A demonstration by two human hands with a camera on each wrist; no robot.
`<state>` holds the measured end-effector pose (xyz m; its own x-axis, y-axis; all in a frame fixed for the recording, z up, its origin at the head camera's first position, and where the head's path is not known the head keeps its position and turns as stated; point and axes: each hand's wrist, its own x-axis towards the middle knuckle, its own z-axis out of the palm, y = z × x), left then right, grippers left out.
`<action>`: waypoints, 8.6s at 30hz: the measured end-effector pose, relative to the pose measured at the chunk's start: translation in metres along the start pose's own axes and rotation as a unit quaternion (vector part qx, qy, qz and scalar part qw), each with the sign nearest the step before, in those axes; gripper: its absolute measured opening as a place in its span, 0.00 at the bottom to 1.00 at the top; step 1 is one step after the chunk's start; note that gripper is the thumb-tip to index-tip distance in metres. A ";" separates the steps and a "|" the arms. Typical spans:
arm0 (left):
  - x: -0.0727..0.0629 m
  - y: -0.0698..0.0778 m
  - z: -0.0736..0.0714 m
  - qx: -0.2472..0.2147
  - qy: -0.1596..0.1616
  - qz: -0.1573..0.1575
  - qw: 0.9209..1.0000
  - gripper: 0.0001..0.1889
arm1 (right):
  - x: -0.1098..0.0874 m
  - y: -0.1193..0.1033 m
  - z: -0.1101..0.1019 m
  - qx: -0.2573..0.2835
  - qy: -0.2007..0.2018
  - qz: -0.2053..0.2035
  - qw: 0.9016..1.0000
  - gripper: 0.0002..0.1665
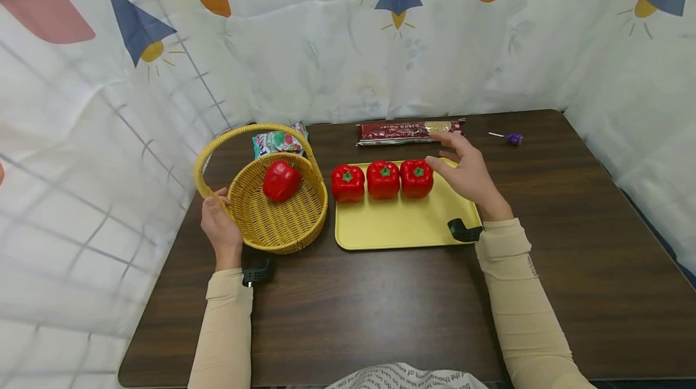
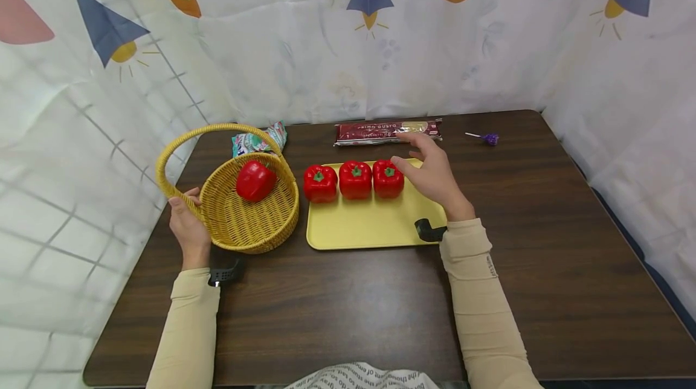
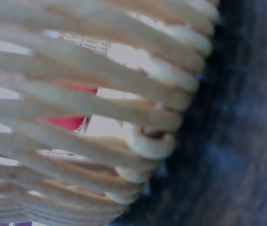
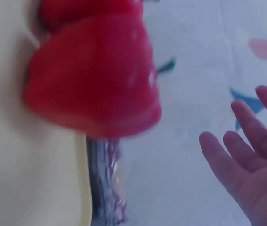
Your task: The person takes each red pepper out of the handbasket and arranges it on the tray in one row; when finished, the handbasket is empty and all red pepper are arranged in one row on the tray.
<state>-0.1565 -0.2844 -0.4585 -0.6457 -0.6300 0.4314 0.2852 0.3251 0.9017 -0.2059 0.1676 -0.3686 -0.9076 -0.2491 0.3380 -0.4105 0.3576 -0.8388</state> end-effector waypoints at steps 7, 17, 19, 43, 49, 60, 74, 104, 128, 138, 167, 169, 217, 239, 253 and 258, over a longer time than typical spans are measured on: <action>0.002 0.000 -0.001 0.001 0.001 0.007 1.000 0.34 | 0.003 -0.010 0.047 0.030 0.011 -0.038 0.999 0.20; 0.000 0.000 -0.001 0.006 0.003 0.022 1.000 0.44 | -0.005 -0.036 0.127 0.077 -0.091 -0.044 0.992 0.21; 0.000 0.000 -0.001 0.004 0.003 0.022 1.000 0.43 | -0.006 -0.043 0.141 0.079 -0.107 -0.053 0.990 0.22; 0.000 0.000 0.000 0.011 0.010 0.049 0.999 0.45 | 0.022 -0.067 0.247 0.006 -0.109 0.015 0.994 0.35; 0.000 0.000 0.000 0.013 0.007 0.046 0.999 0.45 | 0.032 -0.065 0.258 -0.010 -0.078 0.044 0.996 0.38; 0.000 -0.001 -0.001 0.024 0.003 0.048 0.999 0.47 | 0.049 -0.068 0.269 -0.041 -0.064 0.111 0.991 0.45; 0.000 -0.001 -0.001 0.030 0.002 0.049 0.998 0.47 | 0.064 -0.061 0.282 -0.075 -0.068 0.131 0.986 0.45; 0.000 0.001 -0.001 0.039 -0.003 0.055 0.998 0.46 | 0.079 -0.048 0.297 -0.048 -0.064 0.120 0.990 0.34; -0.001 0.001 -0.001 0.048 -0.006 0.053 0.997 0.46 | 0.078 -0.042 0.298 -0.008 -0.156 0.120 0.980 0.36; -0.001 0.000 -0.002 0.026 -0.010 0.046 0.999 0.43 | 0.075 -0.047 0.297 0.001 -0.199 0.092 0.976 0.38; -0.001 0.000 0.000 0.033 0.000 0.046 0.998 0.43 | 0.063 -0.054 0.266 -0.029 -0.207 0.041 0.977 0.46; 0.000 0.000 0.000 0.033 0.000 0.048 0.998 0.43 | 0.062 -0.055 0.263 -0.028 -0.205 0.039 0.977 0.46; 0.000 -0.002 0.003 0.009 0.009 0.037 0.999 0.39 | 0.002 -0.027 0.120 0.059 -0.109 -0.029 0.992 0.41; -0.005 0.010 0.002 0.002 -0.004 0.033 0.999 0.49 | -0.009 0.002 0.034 0.052 -0.066 -0.018 0.996 0.49; -0.001 -0.002 -0.002 0.012 -0.003 0.036 0.999 0.40 | -0.013 0.019 -0.016 0.033 -0.009 0.010 0.999 0.50; -0.002 -0.001 -0.002 0.008 -0.001 0.035 0.999 0.39 | -0.015 0.031 -0.031 0.025 -0.001 0.046 0.999 0.48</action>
<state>-0.1543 -0.2848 -0.4602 -0.6256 -0.6049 0.4927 0.3184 0.3786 0.8691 -0.2077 0.2101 -0.3861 -0.9413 -0.2185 0.2571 -0.3197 0.3340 -0.8867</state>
